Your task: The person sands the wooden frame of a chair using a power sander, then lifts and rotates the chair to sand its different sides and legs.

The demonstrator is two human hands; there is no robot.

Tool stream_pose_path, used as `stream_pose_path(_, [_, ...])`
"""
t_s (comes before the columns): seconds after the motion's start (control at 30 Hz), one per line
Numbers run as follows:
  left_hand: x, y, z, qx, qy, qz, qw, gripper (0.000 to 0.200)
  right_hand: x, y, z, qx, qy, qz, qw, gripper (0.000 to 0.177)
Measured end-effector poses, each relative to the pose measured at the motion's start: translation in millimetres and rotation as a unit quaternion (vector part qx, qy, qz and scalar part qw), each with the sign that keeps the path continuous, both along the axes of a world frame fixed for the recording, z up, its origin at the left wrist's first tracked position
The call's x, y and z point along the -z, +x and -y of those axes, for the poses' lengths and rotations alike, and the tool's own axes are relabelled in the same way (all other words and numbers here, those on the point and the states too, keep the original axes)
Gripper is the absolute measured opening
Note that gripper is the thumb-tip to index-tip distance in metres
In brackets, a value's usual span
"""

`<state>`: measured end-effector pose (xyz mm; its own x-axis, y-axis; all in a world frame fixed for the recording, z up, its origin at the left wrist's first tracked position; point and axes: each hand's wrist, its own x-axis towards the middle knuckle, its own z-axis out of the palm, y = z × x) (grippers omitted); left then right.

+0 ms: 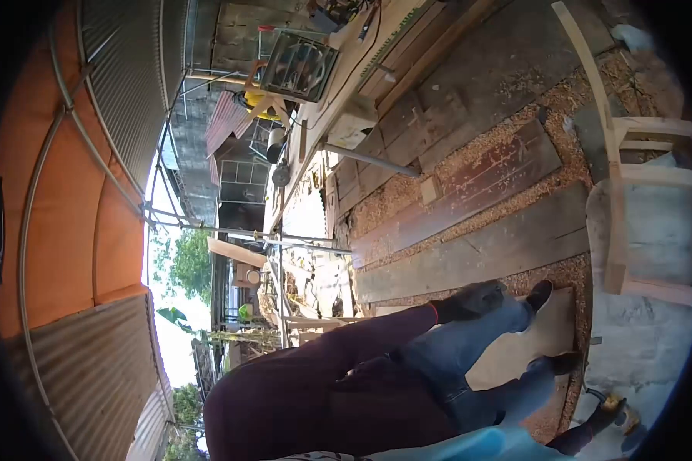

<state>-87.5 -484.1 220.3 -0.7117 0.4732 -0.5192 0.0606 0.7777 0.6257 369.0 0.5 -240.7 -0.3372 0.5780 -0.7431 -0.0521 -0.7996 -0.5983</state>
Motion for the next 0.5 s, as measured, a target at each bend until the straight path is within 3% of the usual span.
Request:
stream_pose_path(0.03, [6, 11, 1, -0.002, 0.028, 0.016, 0.999, 0.024, -17, -15, -2, -0.005, 0.04, 0.067, 0.997, 0.048])
stream_pose_path(0.17, [71, 35, -20, -0.011, 0.154, 0.173, 0.973, 0.023, -73, -47, 8, -0.017, 0.09, 0.115, 0.989, 0.048])
stream_pose_path(0.3, [65, 32, -78, 0.155, 0.152, 0.006, 0.976, 0.023, -121, -73, 41, -0.029, 0.111, 0.133, 0.984, 0.049])
stream_pose_path(0.4, [67, 46, -123, 0.228, 0.124, -0.027, 0.965, 0.019, -154, -88, 73, -0.037, 0.115, 0.142, 0.982, 0.049])
stream_pose_path(0.47, [61, 45, -156, 0.165, 0.156, 0.005, 0.974, 0.021, -183, -108, 99, -0.027, 0.112, 0.14, 0.983, 0.049])
stream_pose_path(0.5, [53, 47, -168, 0.13, 0.14, 0.075, 0.979, 0.026, -200, -120, 113, -0.021, 0.112, 0.142, 0.983, 0.049])
